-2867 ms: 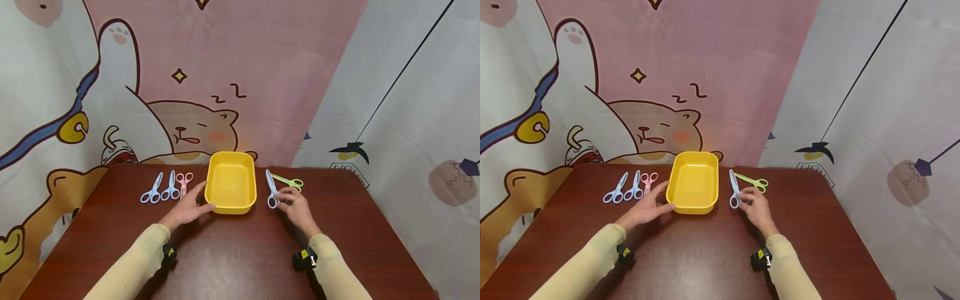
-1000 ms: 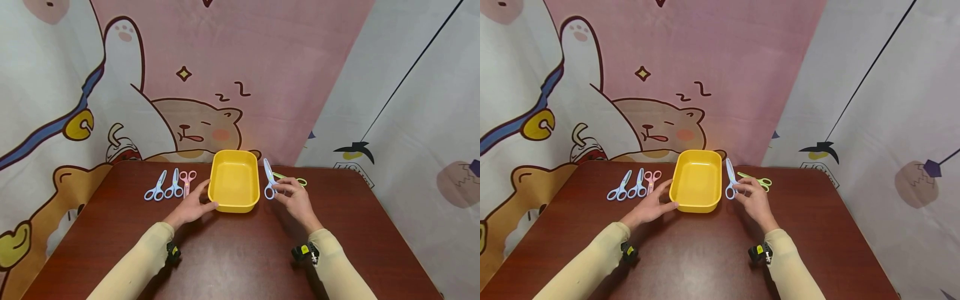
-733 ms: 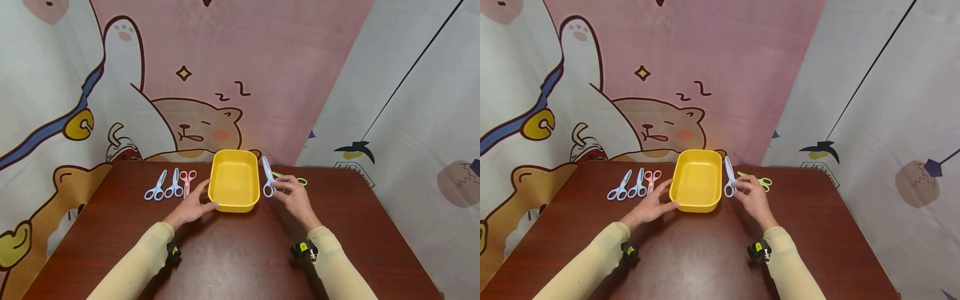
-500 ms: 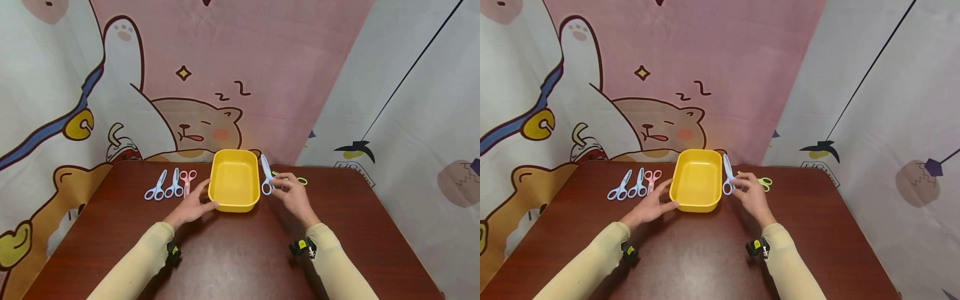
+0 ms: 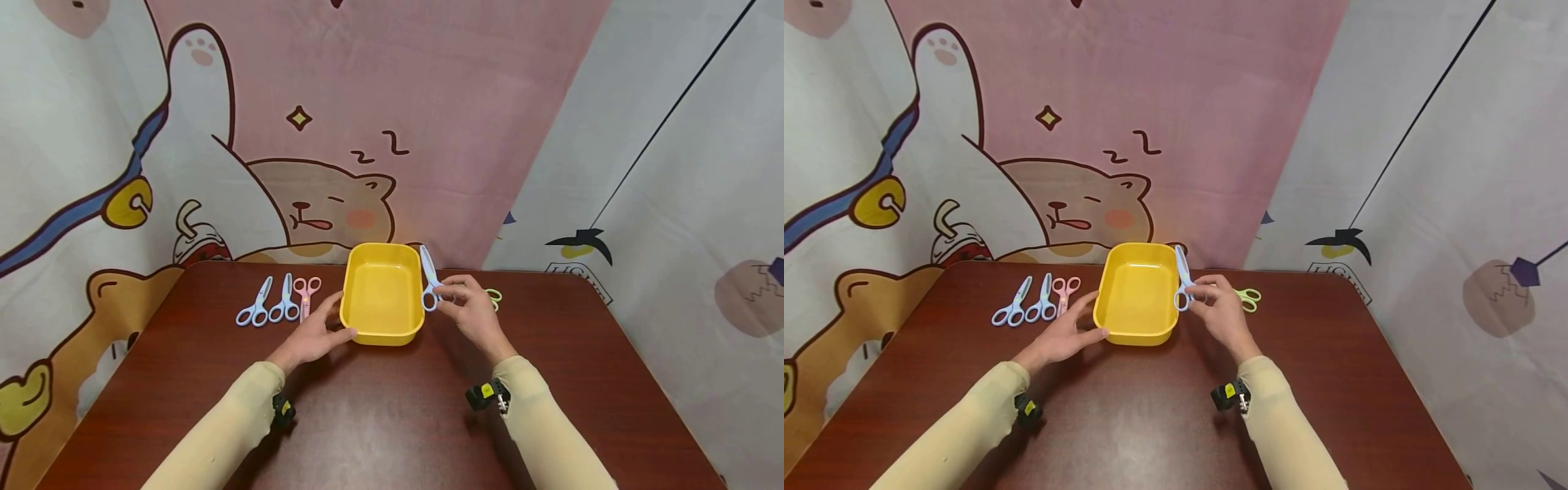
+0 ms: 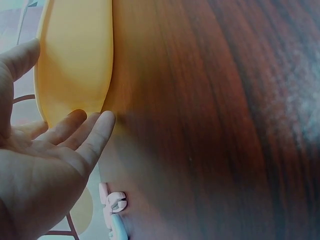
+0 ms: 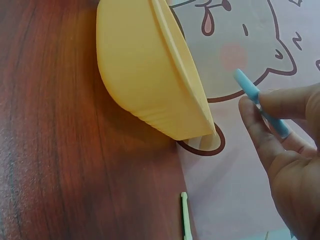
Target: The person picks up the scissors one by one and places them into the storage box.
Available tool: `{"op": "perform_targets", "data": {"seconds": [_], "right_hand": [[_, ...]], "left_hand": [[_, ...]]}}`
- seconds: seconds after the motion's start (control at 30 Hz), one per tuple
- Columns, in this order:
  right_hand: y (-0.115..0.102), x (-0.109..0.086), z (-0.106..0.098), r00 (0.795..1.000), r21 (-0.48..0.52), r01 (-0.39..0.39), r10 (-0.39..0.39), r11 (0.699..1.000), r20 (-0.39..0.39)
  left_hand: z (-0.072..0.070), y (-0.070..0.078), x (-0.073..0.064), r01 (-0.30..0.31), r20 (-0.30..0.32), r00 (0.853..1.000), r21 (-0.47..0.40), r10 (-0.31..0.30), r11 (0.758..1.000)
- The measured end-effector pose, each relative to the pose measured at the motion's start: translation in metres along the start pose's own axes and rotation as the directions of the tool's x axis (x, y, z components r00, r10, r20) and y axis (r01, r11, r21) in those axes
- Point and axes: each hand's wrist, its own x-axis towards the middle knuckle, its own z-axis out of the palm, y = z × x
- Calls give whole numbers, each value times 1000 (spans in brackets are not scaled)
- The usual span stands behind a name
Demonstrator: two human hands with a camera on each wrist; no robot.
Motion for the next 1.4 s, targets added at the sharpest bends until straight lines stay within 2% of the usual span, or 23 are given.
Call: {"op": "perform_targets", "data": {"seconds": [0.27, 0.67, 1.4], "right_hand": [[-6, 5, 4, 1000, 17, 11, -11, 1000, 5], [-10, 11, 10, 1000, 18, -20, 20, 1000, 24], [-29, 27, 18, 995, -2, -84, 84, 996, 61]], "left_hand": [[1, 0, -1, 13, -5, 1000, -14, -13, 1000], [2, 1, -3, 17, -10, 1000, -6, -17, 1000], [2, 2, -1, 22, -19, 1000, 17, -22, 1000]]}}
